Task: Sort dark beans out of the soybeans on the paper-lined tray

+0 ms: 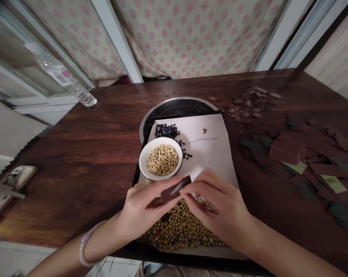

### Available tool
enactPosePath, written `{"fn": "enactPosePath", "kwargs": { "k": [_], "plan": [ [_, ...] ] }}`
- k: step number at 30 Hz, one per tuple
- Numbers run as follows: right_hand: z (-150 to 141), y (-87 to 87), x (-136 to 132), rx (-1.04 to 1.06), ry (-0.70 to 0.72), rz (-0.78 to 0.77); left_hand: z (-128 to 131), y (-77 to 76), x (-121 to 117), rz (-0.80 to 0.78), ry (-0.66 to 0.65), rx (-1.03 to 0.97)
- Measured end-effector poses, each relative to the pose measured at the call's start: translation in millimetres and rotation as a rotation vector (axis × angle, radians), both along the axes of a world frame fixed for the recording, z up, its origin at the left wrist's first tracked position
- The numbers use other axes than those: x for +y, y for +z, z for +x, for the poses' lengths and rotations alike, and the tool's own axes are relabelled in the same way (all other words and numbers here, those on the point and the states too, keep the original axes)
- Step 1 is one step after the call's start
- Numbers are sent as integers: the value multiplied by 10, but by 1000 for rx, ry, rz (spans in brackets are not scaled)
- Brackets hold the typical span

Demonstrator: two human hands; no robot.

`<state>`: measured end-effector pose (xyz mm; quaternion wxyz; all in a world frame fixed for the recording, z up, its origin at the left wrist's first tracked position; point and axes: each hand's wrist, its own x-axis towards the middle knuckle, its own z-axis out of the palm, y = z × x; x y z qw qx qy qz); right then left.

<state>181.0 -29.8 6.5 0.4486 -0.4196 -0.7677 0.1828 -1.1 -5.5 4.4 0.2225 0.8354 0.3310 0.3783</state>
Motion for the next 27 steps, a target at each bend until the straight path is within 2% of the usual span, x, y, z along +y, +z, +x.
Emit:
{"fn": "enactPosePath", "kwargs": {
  "k": [6,14,24,27],
  "plan": [
    [8,25,8,38,-56,-60,8,5,8,30,-3,-7],
    [1,-6,3,23,-32,40,14,14,-20,7,18,-3],
    [24,-27,-15,-44,-23,91,7,3,-16,-2,13,-6],
    [21,-27,-9,-24,-13,62,5,4,-9,-2,-4,1]
  ]
}}
